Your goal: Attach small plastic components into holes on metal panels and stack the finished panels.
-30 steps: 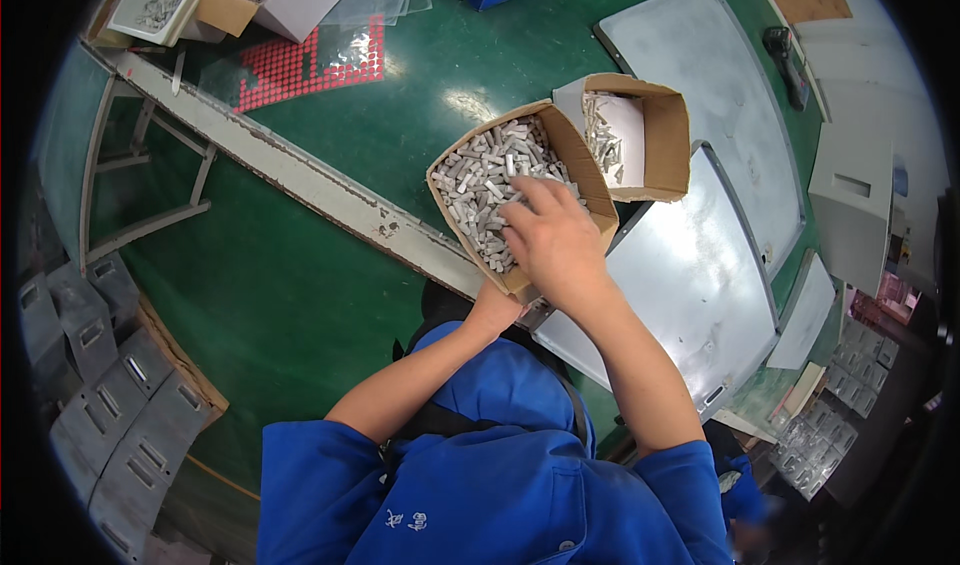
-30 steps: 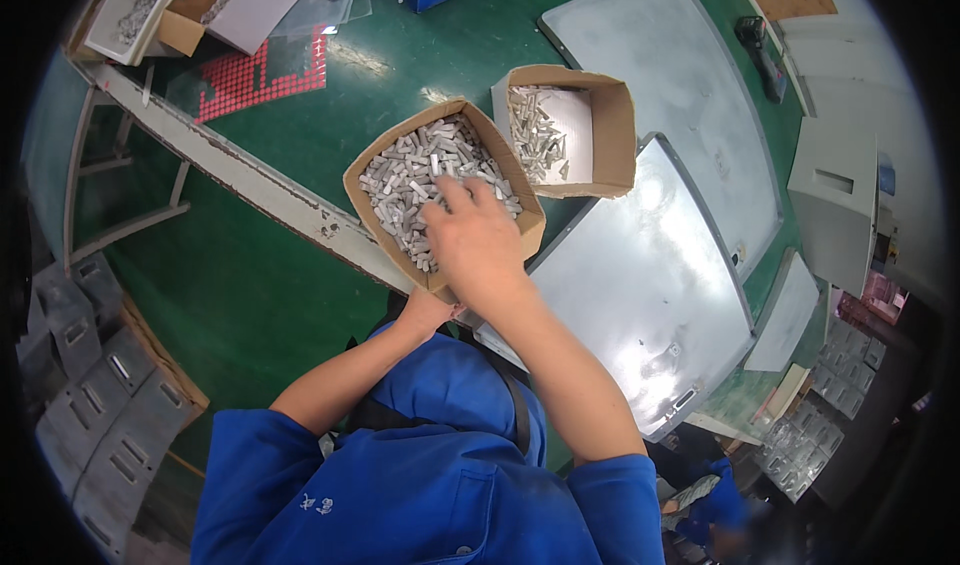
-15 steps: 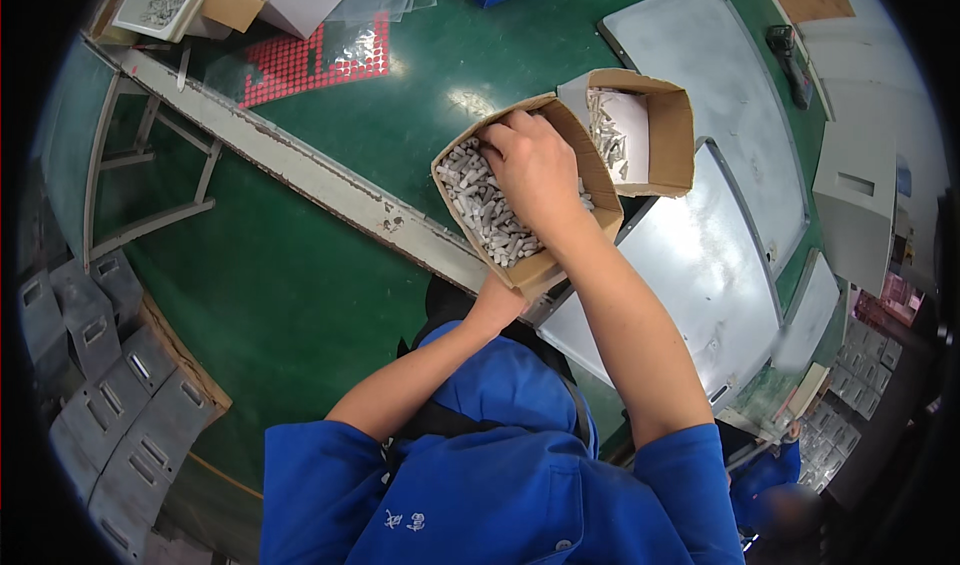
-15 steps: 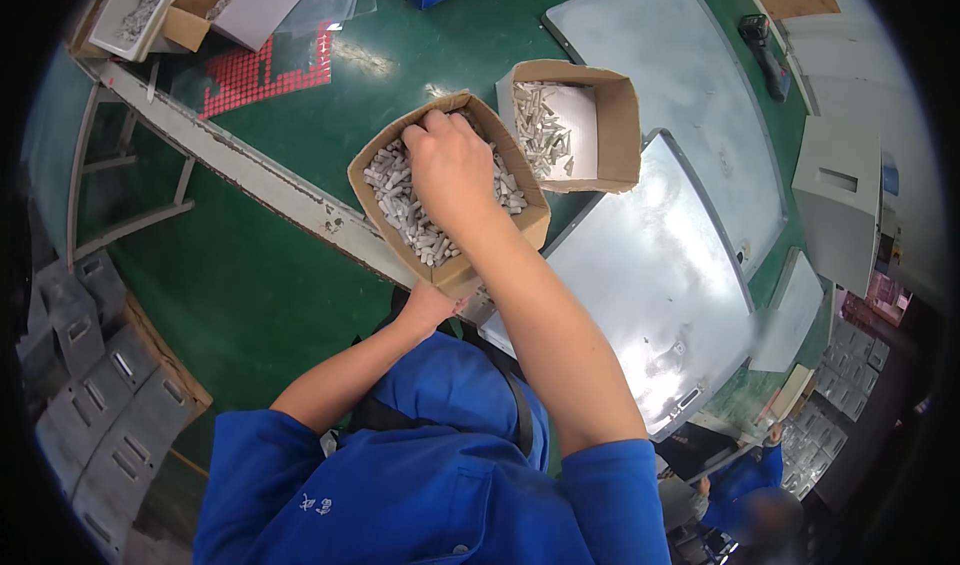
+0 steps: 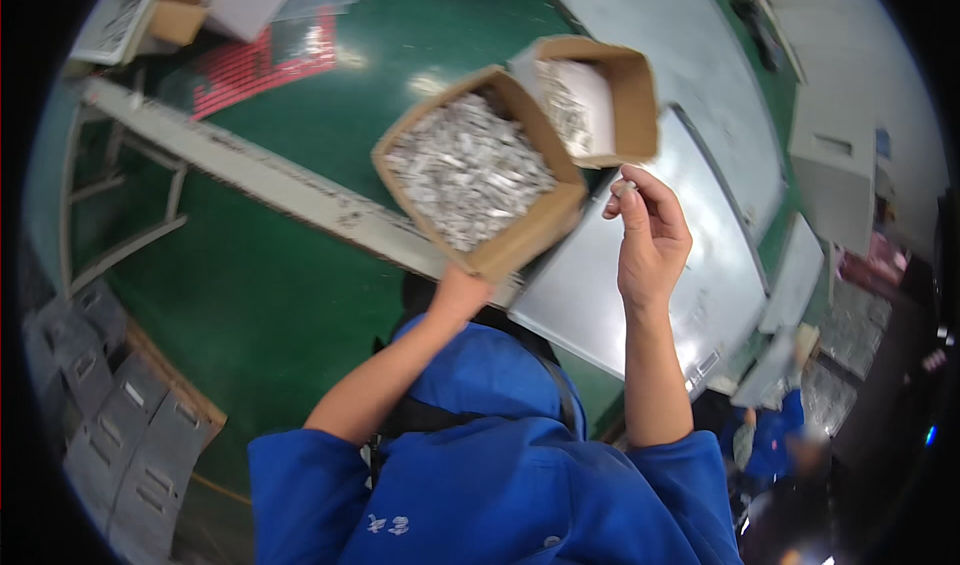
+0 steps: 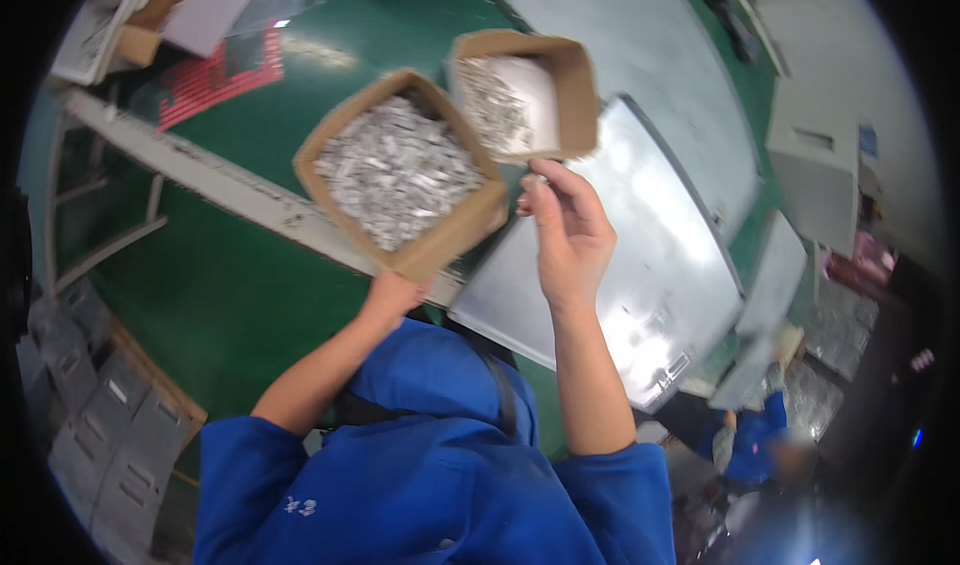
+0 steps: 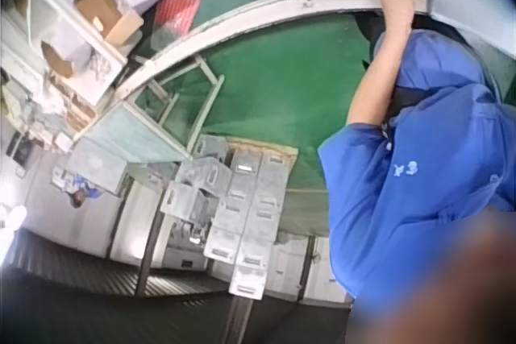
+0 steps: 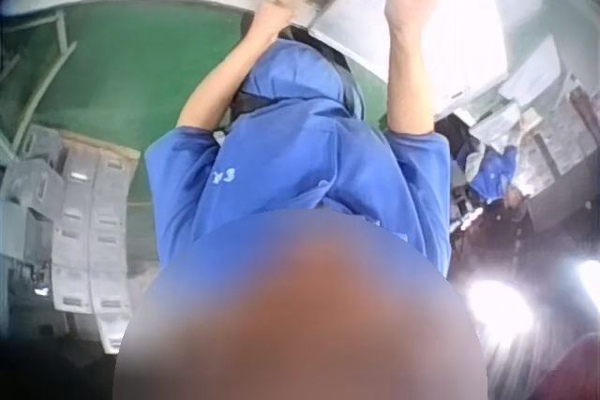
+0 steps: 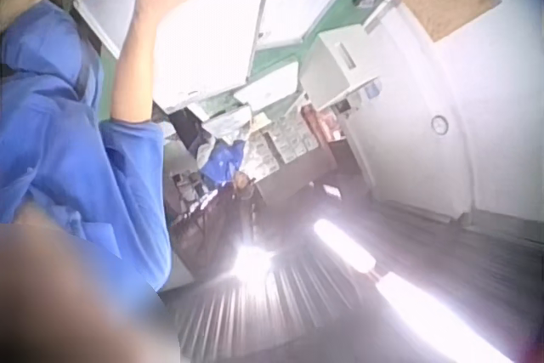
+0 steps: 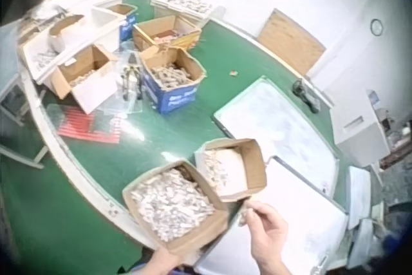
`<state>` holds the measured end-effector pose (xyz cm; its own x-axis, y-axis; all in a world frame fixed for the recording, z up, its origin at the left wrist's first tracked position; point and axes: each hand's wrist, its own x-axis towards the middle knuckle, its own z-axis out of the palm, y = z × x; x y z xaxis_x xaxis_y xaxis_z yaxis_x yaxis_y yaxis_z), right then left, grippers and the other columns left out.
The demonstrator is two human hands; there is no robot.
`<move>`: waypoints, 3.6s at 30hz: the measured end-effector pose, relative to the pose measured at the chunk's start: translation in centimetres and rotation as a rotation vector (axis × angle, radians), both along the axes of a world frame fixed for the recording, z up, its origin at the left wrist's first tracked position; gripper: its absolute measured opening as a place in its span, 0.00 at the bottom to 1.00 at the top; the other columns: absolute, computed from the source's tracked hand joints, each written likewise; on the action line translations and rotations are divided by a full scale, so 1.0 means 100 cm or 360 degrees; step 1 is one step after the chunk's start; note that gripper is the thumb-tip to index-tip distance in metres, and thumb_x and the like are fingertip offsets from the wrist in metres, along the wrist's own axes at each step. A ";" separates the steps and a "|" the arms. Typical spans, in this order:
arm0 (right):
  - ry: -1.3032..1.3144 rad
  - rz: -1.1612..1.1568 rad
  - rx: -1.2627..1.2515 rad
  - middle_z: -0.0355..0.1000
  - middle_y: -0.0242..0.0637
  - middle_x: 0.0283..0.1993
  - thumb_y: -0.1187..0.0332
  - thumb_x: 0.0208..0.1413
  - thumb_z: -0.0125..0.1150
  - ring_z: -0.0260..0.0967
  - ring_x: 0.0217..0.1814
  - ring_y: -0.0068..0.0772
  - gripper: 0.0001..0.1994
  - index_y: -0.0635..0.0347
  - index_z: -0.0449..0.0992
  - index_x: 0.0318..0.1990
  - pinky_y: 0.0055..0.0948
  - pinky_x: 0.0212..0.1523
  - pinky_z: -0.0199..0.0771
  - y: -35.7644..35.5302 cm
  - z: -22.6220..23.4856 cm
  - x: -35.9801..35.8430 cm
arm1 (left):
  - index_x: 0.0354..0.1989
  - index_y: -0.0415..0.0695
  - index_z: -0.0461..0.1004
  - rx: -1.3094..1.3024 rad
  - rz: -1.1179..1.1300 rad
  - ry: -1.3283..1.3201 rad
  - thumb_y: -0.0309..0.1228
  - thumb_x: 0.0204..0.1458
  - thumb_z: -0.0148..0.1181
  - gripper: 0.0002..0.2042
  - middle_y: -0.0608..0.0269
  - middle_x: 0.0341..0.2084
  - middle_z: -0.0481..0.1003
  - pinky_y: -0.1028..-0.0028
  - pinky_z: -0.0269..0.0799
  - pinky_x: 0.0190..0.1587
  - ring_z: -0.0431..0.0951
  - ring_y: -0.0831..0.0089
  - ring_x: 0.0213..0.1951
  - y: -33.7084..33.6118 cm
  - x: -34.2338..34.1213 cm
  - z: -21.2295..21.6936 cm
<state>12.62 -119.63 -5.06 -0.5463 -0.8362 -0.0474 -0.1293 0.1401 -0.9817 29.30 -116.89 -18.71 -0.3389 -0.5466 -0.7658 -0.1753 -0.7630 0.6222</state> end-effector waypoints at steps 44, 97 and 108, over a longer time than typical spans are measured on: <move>0.0596 -0.0900 0.0969 0.71 0.38 0.24 0.75 0.47 0.54 0.69 0.25 0.22 0.07 0.70 0.72 0.33 0.19 0.29 0.71 0.238 -0.076 -0.125 | 0.43 0.39 0.67 -0.0012 -0.0164 0.0277 0.33 0.52 0.47 0.13 0.74 0.11 0.55 0.86 0.44 0.12 0.51 0.88 0.11 -0.003 -0.018 0.029; 0.1034 0.0651 0.0095 0.69 0.41 0.33 0.81 0.39 0.56 0.67 0.36 0.38 0.10 0.64 0.71 0.33 0.27 0.36 0.67 0.016 0.014 0.010 | 0.29 0.37 0.69 0.0087 -0.0228 0.0464 0.31 0.49 0.53 0.08 0.70 0.10 0.63 0.83 0.48 0.10 0.56 0.85 0.10 -0.016 -0.005 0.030; 0.1616 0.1296 0.0755 0.67 0.44 0.32 0.67 0.37 0.61 0.68 0.33 0.45 0.21 0.62 0.66 0.41 0.36 0.32 0.68 -0.056 0.006 0.044 | 0.37 0.43 0.66 0.0341 -0.0005 0.0727 0.30 0.50 0.49 0.08 0.65 0.22 0.70 0.83 0.48 0.08 0.58 0.85 0.11 -0.020 0.002 0.024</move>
<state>16.99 -125.21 -4.48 0.1170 -0.9488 -0.2935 -0.9567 -0.0284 -0.2895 29.47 -118.88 -16.26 -0.6668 -0.3918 -0.6339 0.0757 -0.8819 0.4654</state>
